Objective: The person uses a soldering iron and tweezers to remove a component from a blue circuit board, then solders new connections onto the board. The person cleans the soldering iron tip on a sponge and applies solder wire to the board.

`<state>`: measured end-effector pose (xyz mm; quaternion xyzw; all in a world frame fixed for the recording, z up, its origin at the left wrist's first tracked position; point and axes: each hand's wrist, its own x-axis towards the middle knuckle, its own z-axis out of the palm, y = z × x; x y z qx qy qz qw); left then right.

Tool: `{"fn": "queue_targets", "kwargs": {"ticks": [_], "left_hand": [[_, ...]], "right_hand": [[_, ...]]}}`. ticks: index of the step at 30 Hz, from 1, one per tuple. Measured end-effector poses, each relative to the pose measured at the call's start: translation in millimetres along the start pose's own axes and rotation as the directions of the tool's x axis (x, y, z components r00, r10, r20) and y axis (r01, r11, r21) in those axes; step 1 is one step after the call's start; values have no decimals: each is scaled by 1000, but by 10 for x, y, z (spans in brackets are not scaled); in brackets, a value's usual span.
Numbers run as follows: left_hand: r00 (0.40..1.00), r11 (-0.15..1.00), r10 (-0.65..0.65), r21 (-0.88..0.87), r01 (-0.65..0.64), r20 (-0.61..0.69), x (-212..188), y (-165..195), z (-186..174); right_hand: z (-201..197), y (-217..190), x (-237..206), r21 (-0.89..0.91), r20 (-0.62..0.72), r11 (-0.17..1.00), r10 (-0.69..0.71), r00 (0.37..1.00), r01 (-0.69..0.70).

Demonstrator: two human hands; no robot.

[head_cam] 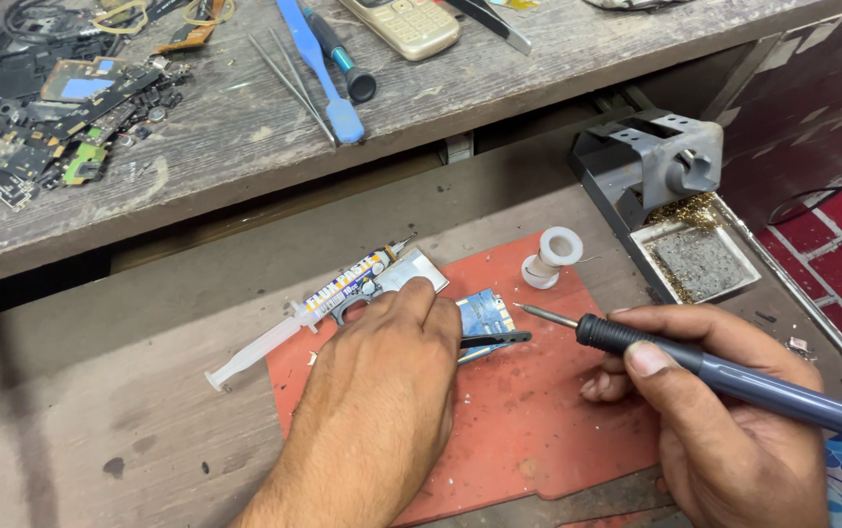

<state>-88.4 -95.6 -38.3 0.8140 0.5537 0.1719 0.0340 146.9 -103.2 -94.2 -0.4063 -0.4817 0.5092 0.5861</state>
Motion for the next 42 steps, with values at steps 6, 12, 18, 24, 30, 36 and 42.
{"fn": "queue_targets", "kwargs": {"ticks": [6,12,18,24,30,36,42], "left_hand": [[1000,998,28,64,-28,12,-32,-35,73],[999,999,-29,-30,30,28,-2,-52,44],[992,969,-128,-214,122,-15,156,-80,-91],[994,937,-16,-350,-22,-105,515,-141,-156],[998,969,-18,-246,5,-54,655,-101,-101],[997,970,-75,-232,71,-7,613,-108,-111],[981,936,-1,-344,-68,-195,587,-194,-144]], "right_hand": [[-3,3,1,60,-9,998,17,1000,-16],[-11,-5,2,116,-25,993,29,999,-26],[-8,-7,10,150,-35,989,13,999,-8],[5,-27,9,156,-74,988,4,997,8],[3,-17,6,135,-88,991,24,996,-12],[1,-6,4,134,-87,991,14,996,-3],[7,-30,13,121,-79,993,20,997,-10]]}}
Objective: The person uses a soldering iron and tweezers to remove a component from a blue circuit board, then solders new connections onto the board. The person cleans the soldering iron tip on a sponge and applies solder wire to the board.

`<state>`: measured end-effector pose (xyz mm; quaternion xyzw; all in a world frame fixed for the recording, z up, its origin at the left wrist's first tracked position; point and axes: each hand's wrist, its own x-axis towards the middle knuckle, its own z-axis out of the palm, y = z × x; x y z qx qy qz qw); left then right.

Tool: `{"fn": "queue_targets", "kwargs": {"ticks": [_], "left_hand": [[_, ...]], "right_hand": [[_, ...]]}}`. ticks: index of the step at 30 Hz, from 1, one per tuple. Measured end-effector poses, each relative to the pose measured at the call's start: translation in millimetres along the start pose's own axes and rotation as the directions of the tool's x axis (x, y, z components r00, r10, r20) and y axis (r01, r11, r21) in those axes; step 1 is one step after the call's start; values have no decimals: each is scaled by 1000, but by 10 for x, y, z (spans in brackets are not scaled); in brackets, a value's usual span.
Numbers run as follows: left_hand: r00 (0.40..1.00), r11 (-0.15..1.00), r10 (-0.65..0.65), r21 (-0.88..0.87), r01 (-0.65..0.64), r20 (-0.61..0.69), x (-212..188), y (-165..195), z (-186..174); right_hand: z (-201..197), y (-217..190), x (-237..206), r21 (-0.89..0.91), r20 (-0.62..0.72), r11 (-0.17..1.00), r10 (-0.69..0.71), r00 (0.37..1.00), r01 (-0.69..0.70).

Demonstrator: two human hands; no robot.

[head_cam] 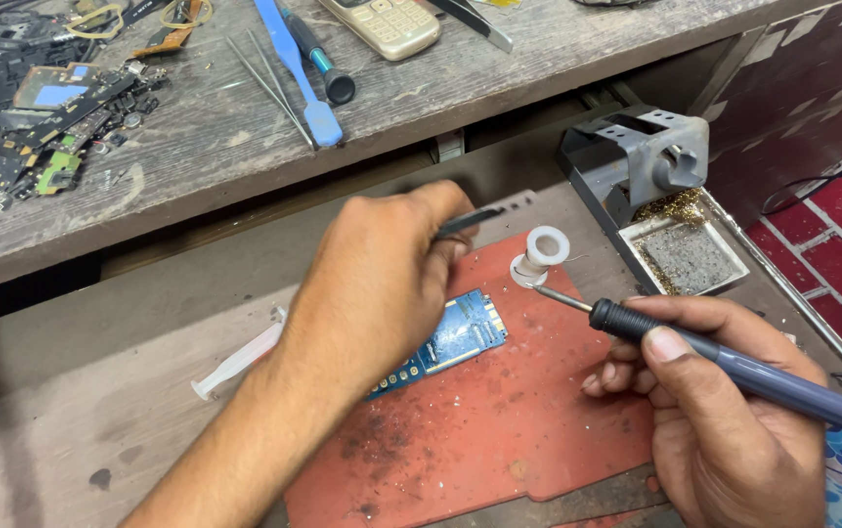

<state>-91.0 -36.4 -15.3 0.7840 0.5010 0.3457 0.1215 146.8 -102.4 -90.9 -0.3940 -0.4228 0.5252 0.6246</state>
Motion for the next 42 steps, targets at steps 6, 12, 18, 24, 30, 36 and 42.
{"fn": "queue_targets", "kwargs": {"ticks": [6,12,18,24,30,36,42], "left_hand": [[993,995,-103,3,103,52,-1,-66,3],[993,990,-112,-80,115,43,6,-56,18],[992,989,-124,-77,126,35,24,-42,-36],[996,962,-65,-267,47,-60,-145,11,-136],[982,916,-189,-357,181,13,-400,-8,-299],[922,842,-386,-400,363,24,-695,-30,-346],[870,718,-491,-543,435,47,-781,-61,-268]], "right_hand": [[12,-3,-4,2,9,1000,-13,1000,13],[7,-9,0,-11,-1,1000,-1,1000,1],[-5,1,0,-4,13,1000,-9,1000,9],[-7,12,-5,10,22,1000,5,1000,-5],[30,9,-7,-162,88,987,6,996,8],[32,18,-2,-222,147,975,8,989,25],[-72,32,74,-95,185,993,86,979,-70]]}}
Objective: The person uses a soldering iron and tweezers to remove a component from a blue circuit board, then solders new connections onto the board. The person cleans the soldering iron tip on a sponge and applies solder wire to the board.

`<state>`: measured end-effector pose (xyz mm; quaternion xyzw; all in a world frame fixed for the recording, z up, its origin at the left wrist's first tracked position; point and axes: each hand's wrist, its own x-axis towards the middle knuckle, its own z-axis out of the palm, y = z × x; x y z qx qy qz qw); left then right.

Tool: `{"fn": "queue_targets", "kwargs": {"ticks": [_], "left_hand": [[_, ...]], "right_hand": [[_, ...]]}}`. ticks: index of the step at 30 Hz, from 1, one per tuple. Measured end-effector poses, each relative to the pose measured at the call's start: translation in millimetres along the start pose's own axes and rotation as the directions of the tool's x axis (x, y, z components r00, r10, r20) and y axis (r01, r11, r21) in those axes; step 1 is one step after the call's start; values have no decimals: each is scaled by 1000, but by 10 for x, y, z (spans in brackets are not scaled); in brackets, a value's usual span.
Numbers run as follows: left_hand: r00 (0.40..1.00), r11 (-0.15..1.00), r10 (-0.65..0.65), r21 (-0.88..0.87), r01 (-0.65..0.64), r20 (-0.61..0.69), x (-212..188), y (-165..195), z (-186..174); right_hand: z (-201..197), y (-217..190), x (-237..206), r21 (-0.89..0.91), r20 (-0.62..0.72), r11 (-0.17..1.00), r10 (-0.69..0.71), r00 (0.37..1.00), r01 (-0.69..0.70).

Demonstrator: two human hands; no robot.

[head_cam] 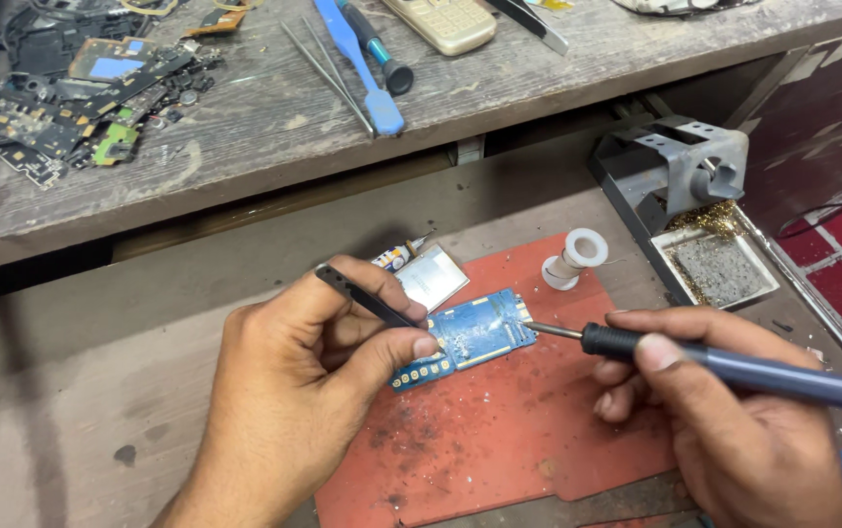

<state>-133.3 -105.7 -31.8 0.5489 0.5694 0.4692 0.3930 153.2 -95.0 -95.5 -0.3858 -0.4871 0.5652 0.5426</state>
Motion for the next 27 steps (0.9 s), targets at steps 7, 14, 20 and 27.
{"fn": "queue_targets", "kwargs": {"ticks": [7,14,20,27], "left_hand": [[1000,1000,-8,-13,8,-1,1,-79,-4],[999,1000,-14,17,15,-38,0,-101,-21],[999,999,-37,11,37,-37,13,-30,-16],[999,1000,-7,-6,6,-37,14,-85,-10]], "right_hand": [[-160,24,66,216,28,974,69,997,-74],[-4,-69,94,139,89,990,19,996,-31],[218,-92,48,-482,84,876,10,996,32],[204,-73,91,-569,57,821,101,993,-51]]}}
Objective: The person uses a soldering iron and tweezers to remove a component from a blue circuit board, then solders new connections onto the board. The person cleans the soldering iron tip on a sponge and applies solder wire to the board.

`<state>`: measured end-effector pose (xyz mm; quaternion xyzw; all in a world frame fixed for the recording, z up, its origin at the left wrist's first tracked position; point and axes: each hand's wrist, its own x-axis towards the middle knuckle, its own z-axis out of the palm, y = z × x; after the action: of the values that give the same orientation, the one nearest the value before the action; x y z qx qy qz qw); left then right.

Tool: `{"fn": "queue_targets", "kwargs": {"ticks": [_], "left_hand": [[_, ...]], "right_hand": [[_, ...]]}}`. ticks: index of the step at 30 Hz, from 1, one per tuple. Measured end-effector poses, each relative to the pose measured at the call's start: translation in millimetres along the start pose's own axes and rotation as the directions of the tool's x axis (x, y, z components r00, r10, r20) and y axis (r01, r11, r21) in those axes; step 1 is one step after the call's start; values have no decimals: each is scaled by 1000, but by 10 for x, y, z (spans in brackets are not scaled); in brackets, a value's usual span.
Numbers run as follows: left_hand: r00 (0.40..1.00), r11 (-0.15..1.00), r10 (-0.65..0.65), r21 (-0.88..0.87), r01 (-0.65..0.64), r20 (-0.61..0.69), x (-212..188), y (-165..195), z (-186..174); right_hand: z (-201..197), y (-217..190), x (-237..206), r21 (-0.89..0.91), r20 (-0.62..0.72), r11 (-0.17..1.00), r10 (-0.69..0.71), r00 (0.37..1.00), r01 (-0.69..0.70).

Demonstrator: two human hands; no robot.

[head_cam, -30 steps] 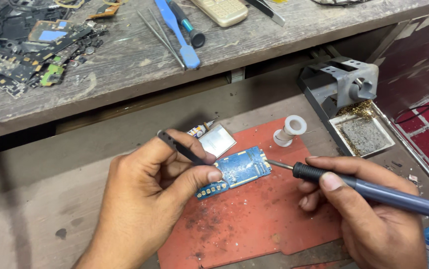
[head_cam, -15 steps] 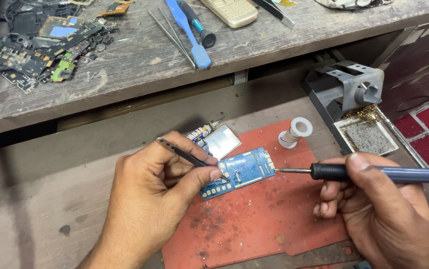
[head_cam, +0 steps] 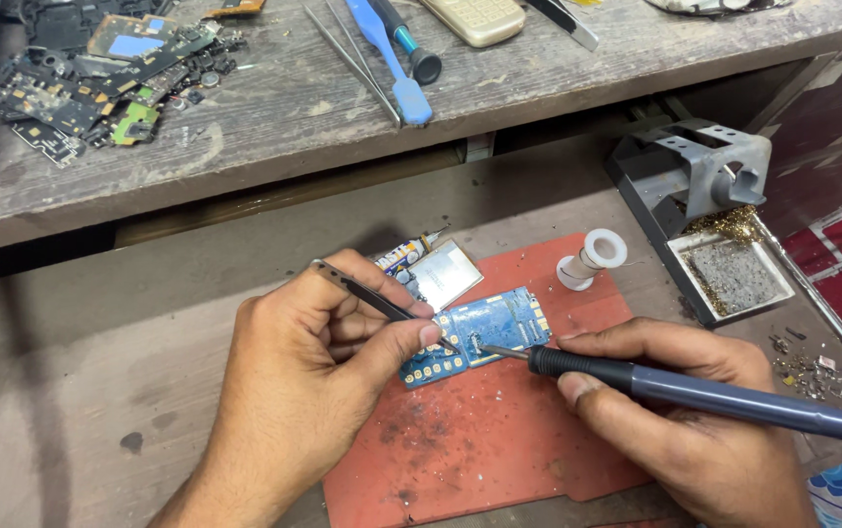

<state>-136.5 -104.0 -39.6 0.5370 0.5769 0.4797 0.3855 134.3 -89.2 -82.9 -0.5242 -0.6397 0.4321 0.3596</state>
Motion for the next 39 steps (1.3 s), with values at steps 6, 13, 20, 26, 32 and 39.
{"fn": "queue_targets", "kwargs": {"ticks": [6,13,20,26,32,39], "left_hand": [[999,998,35,58,-35,-7,-9,-36,-19],[999,999,24,-49,-22,32,10,-56,-25],[1000,1000,11,-29,-11,12,15,-33,-13],[1000,1000,-14,-9,14,2,19,5,-10],[1000,1000,-19,11,19,3,17,3,-7],[1000,1000,-13,1,13,2,16,-9,-12]], "right_hand": [[-13,14,27,-11,21,1000,11,1000,-11],[-35,6,44,-2,67,1000,13,998,-12],[-58,16,30,0,63,999,36,997,-36],[-44,9,35,98,87,995,-15,996,7],[-43,-2,42,49,61,996,74,995,-77],[-34,14,49,106,66,992,60,996,-67]]}}
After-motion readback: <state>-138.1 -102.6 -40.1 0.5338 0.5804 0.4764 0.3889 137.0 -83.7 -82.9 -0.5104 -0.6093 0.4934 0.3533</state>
